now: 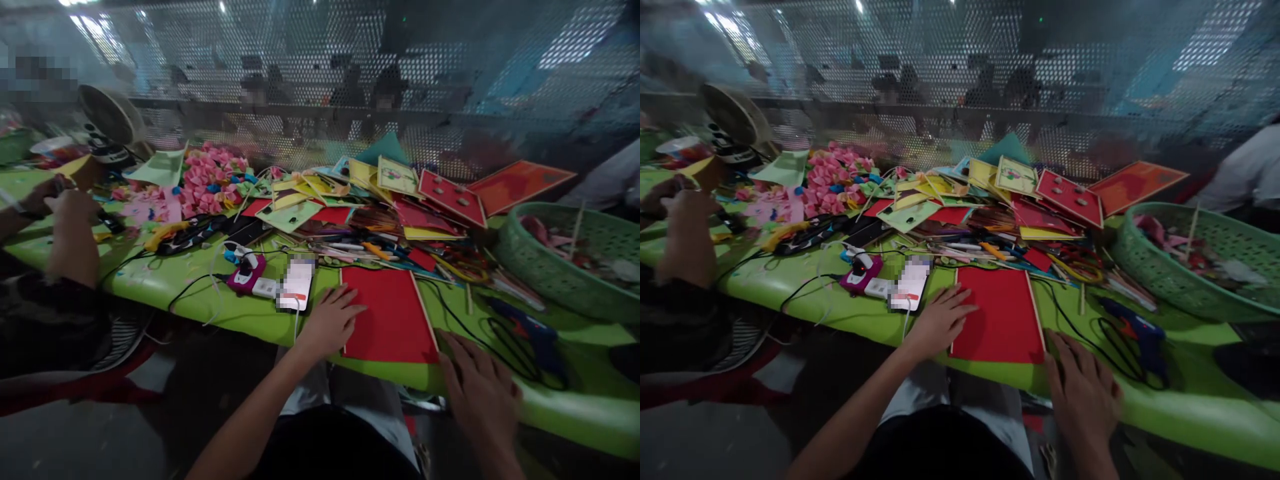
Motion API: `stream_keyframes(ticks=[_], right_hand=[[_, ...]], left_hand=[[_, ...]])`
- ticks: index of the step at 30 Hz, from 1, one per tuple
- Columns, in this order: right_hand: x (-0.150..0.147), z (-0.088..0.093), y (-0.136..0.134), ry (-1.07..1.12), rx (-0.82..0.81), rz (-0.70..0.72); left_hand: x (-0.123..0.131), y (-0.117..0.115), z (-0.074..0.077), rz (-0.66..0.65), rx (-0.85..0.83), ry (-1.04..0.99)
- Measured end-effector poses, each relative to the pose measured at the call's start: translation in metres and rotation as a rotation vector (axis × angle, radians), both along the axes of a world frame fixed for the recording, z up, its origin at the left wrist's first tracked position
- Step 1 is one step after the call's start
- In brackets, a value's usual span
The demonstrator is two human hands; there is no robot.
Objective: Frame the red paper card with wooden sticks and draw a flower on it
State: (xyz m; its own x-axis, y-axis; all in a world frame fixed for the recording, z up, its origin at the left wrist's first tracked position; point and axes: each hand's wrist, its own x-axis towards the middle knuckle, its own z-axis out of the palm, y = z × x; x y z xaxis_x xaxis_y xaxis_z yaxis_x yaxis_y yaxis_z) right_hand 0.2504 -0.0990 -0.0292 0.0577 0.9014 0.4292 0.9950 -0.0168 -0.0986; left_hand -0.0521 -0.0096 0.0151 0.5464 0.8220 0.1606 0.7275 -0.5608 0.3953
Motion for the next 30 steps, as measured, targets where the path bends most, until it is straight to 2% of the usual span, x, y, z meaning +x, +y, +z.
stream_keyframes(ticks=[13, 22, 30], right_hand=[[-0.022, 0.022, -0.002, 0.055, -0.059, -0.110], [-0.022, 0.011, 0.000, 0.080, 0.074, -0.170], [-0.019, 0.006, 0.001, 0.073, 0.074, -0.179]], left_hand=[[0.003, 0.005, 0.000, -0.015, -0.054, -0.001], [0.007, 0.001, -0.002, 0.007, 0.013, 0.040], [0.009, -0.001, -0.003, 0.021, 0.044, 0.041]])
